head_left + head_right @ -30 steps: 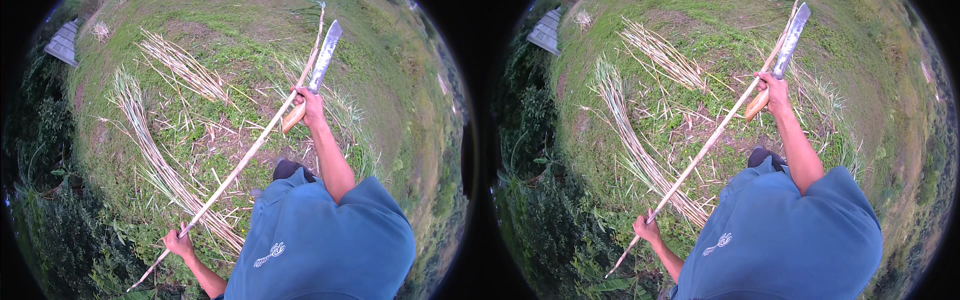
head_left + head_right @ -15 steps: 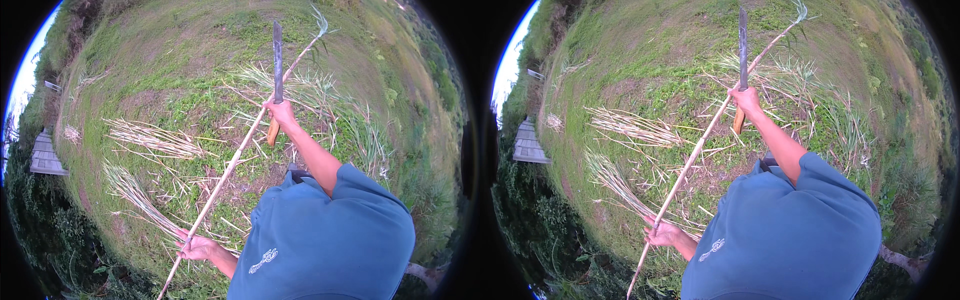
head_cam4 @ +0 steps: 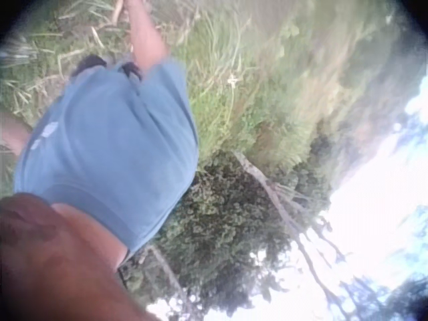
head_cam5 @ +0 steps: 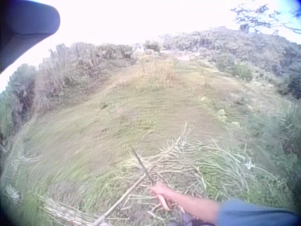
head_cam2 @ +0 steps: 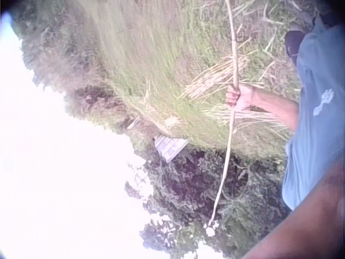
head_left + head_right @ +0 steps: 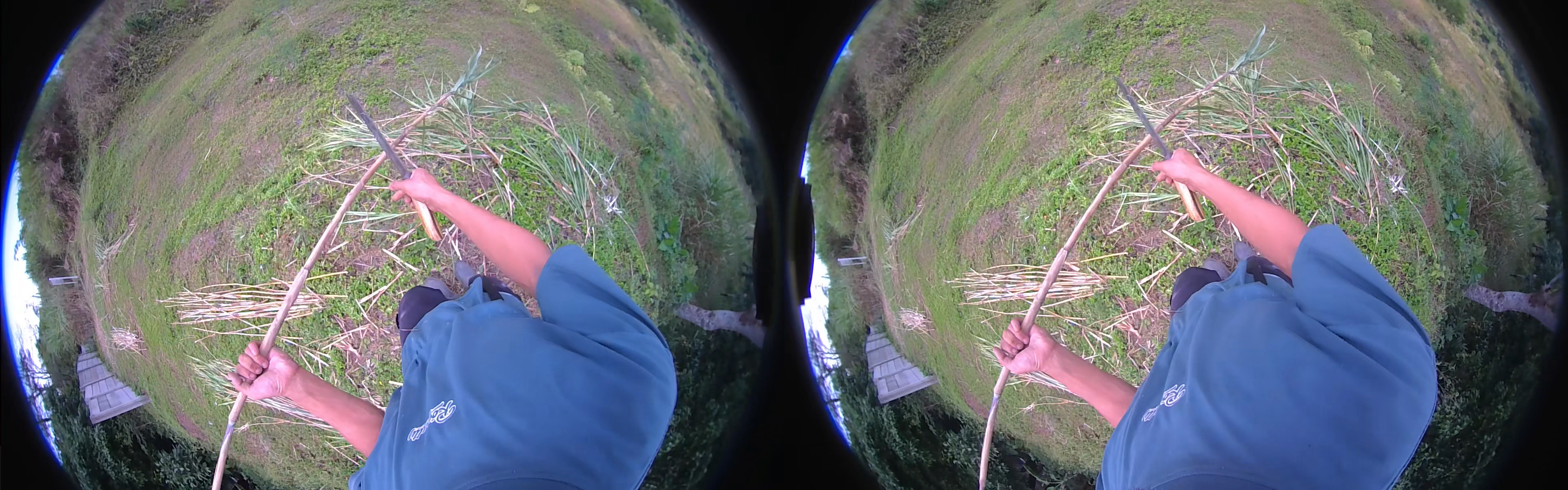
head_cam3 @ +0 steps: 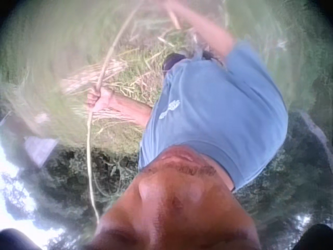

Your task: The person uses a machete to strip the outer layers and cut long bamboo poles into shorter sections. They work in an outdoor grassy area, repeatedly peeling the bamboo and chopping it, then gathering the processed pieces into a pile.

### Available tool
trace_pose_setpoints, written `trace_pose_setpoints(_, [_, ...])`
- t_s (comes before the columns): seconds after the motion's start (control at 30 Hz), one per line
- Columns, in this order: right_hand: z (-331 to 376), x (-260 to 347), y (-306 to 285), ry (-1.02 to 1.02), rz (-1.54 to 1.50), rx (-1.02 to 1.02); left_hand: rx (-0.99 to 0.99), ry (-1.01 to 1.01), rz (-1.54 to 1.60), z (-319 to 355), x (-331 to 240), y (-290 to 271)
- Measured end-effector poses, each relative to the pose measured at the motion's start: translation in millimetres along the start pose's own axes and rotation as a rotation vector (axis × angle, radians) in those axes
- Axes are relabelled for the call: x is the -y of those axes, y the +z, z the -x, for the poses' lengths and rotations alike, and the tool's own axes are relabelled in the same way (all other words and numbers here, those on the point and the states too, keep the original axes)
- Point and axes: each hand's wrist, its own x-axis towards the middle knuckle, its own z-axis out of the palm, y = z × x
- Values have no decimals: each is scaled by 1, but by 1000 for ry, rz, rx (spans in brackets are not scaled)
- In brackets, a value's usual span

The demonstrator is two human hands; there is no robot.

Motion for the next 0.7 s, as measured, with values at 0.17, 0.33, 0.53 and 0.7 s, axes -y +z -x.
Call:
trace_pose_setpoints(0.17, [29, -102, -63, 325, 2, -201, 200, 59, -63, -48, 22, 50])
trace_pose_setpoints(0.33, [64, -185, -111, 484, -137, -452, 292, 69, -157, -83, 68, 68])
trace_pose_setpoints(0.53, [116, -240, -151, 552, -26, -618, 87, 210, -289, -94, 160, 129])
trace_pose_setpoints(0.7, [108, -215, -155, 532, 571, -690, -196, -87, -370, -107, 250, 57])
